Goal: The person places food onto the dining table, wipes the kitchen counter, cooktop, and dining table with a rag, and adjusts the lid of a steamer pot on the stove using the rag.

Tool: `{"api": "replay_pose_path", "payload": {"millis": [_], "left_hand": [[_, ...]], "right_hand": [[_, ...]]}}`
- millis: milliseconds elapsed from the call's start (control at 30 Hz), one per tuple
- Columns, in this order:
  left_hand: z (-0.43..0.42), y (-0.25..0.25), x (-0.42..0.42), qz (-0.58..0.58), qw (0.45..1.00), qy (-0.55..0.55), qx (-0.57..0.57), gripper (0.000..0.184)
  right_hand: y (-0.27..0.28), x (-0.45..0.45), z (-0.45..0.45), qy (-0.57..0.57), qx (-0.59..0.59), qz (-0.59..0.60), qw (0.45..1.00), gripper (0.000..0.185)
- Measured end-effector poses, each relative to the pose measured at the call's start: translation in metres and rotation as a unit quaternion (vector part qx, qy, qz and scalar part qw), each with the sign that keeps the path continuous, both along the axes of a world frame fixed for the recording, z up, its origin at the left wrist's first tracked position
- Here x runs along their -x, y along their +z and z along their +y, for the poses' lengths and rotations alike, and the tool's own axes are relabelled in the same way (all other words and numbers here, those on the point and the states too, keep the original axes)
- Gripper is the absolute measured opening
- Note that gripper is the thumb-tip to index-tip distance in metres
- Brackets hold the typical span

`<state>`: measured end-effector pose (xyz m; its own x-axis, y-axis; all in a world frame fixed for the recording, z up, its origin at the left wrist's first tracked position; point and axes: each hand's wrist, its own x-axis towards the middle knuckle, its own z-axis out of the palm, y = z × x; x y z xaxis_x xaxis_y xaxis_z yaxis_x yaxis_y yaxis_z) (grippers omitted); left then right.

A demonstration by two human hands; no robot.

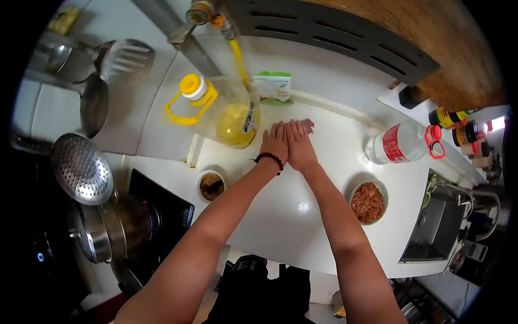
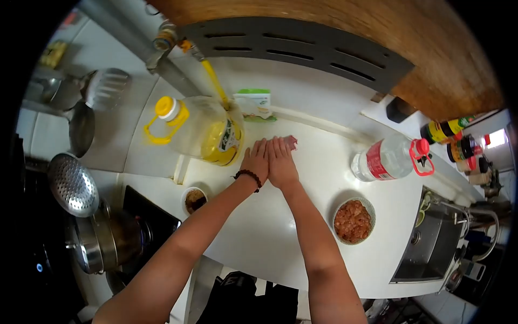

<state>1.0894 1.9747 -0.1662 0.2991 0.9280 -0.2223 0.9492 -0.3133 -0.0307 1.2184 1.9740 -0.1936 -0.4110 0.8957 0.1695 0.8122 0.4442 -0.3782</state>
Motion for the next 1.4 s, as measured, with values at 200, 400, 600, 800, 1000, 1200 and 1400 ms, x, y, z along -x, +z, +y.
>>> {"api": "replay_pose_path", "payload": {"millis": [200,400,600,800,1000,1200,1400], "left_hand": [[-0.037,-0.011,0.018,0.007,0.996,0.094,-0.007,0.072],[-0.169,0.009,0.039,-0.044,0.979,0.194,0.040,0.075],[-0.215,-0.005,0.044,-0.013,0.984,0.178,0.021,0.080],[-0.099,-0.007,0.001,-0.083,0.980,0.180,0.005,0.073],[-0.054,-0.019,-0.048,-0.067,0.997,0.007,-0.034,0.064],[-0.223,-0.007,-0.013,-0.069,0.995,-0.064,0.046,0.063],[-0.282,0.024,0.054,-0.043,0.993,-0.002,0.109,0.067]], "right_hand": [[0.015,0.018,-0.006,0.142,-0.023,-0.028,0.989,0.068],[0.018,0.045,-0.096,0.264,0.027,0.044,0.963,0.060],[0.004,0.044,-0.145,0.240,0.000,0.022,0.970,0.061],[0.005,0.012,-0.044,0.146,0.079,0.016,0.986,0.063],[0.009,-0.044,-0.046,-0.027,0.015,-0.109,0.994,0.060],[0.022,-0.013,-0.232,-0.090,0.057,0.005,0.994,0.054],[0.041,0.051,-0.277,-0.030,0.068,0.020,0.997,0.059]]}}
